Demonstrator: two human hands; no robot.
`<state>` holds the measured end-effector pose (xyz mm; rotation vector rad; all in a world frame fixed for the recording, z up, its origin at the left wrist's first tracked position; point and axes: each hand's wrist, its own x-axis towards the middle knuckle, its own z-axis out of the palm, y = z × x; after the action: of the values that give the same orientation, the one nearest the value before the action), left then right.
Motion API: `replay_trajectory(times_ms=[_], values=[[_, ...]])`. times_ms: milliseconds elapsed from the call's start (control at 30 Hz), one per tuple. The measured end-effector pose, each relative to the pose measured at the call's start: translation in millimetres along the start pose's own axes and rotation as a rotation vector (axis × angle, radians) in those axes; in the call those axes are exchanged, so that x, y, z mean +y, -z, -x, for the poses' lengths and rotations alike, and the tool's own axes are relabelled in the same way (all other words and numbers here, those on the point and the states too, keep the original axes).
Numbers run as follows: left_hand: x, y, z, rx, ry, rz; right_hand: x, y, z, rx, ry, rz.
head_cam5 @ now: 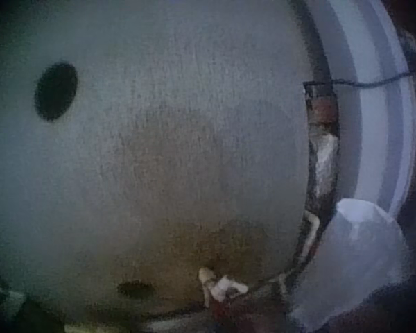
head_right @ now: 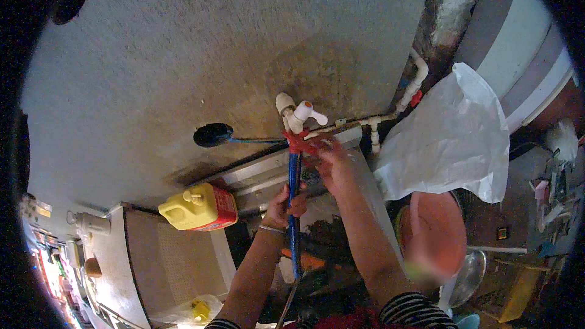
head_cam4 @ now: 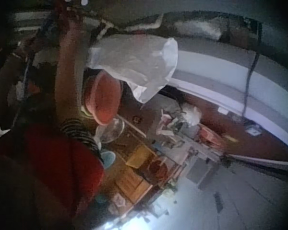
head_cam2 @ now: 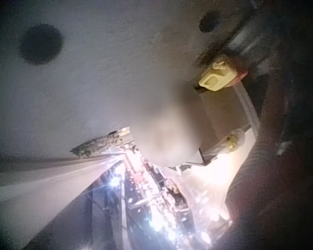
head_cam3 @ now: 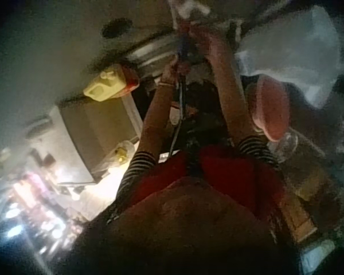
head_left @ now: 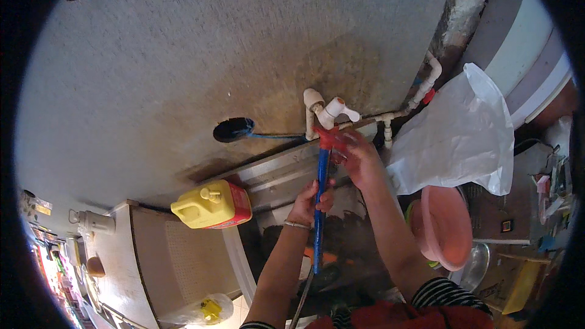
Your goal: The person repeatedly wraps red tape around a blue pipe and attempts to attach it to a wall-mounted faucet. They remove and rewrap the pipe multiple times, then briefly walk through a store aisle before returning to the sink to turn the faucet on and off.
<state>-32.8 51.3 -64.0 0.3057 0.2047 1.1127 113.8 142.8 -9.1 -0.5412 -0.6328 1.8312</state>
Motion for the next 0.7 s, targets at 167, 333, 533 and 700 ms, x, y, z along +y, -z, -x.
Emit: replay_trajectory(times_ms=[167,333,533,700], values=[[6,-6,2,0.082,-0.030,-0.201,-4,-5,-15,-0.422,-0.167,0.074],[7,-26,5,0.336,-0.158,-0.524,-2,-5,-19,-0.288,-0.122,-0.052],[-2,-51,-5,0.576,-0.459,-1.057,-3,-15,-22,-0.323,-0.153,0.180],[-2,-47,-9,0.539,-0.351,-0.824,1,-28,-21,-0.114,-0.096,0.225]])
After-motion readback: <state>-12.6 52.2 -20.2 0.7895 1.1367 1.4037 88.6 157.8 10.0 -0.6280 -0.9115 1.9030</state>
